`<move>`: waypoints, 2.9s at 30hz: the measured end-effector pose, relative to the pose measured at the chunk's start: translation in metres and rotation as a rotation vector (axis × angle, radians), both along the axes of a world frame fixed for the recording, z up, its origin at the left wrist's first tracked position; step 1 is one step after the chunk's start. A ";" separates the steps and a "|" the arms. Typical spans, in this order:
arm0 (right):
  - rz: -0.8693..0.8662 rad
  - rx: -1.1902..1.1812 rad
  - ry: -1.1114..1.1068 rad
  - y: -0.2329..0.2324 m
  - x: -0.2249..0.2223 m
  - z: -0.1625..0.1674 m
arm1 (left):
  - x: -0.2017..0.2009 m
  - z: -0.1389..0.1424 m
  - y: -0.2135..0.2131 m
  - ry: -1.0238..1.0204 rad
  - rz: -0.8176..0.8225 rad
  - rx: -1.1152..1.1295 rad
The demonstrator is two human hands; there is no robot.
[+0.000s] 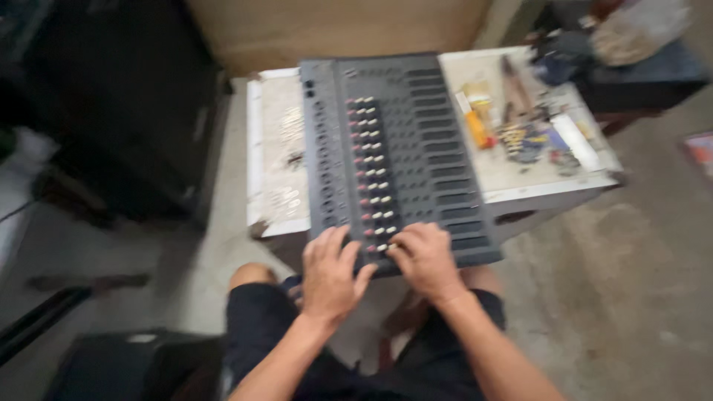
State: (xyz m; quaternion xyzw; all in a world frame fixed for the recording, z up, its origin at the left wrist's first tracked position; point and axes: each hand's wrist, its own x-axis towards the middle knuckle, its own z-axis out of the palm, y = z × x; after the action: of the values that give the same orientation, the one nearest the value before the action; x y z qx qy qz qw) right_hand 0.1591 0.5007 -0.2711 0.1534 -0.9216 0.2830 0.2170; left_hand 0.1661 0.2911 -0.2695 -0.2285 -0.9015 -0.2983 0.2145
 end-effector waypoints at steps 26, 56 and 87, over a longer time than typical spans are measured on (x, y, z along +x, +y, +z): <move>-0.110 -0.477 -0.070 0.002 0.006 -0.005 | -0.008 -0.006 0.026 -0.021 0.015 -0.009; -0.937 -0.199 -0.271 0.208 -0.107 -0.055 | -0.013 -0.011 0.029 0.019 0.062 -0.080; -0.114 -0.067 -0.105 -0.010 -0.006 -0.001 | -0.001 -0.011 0.016 0.020 0.059 -0.023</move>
State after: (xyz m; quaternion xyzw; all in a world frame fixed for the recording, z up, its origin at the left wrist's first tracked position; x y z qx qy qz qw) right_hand 0.1535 0.4911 -0.2724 0.0782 -0.9289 0.3086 0.1893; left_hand 0.1650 0.3076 -0.2801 -0.2070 -0.9091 -0.2794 0.2294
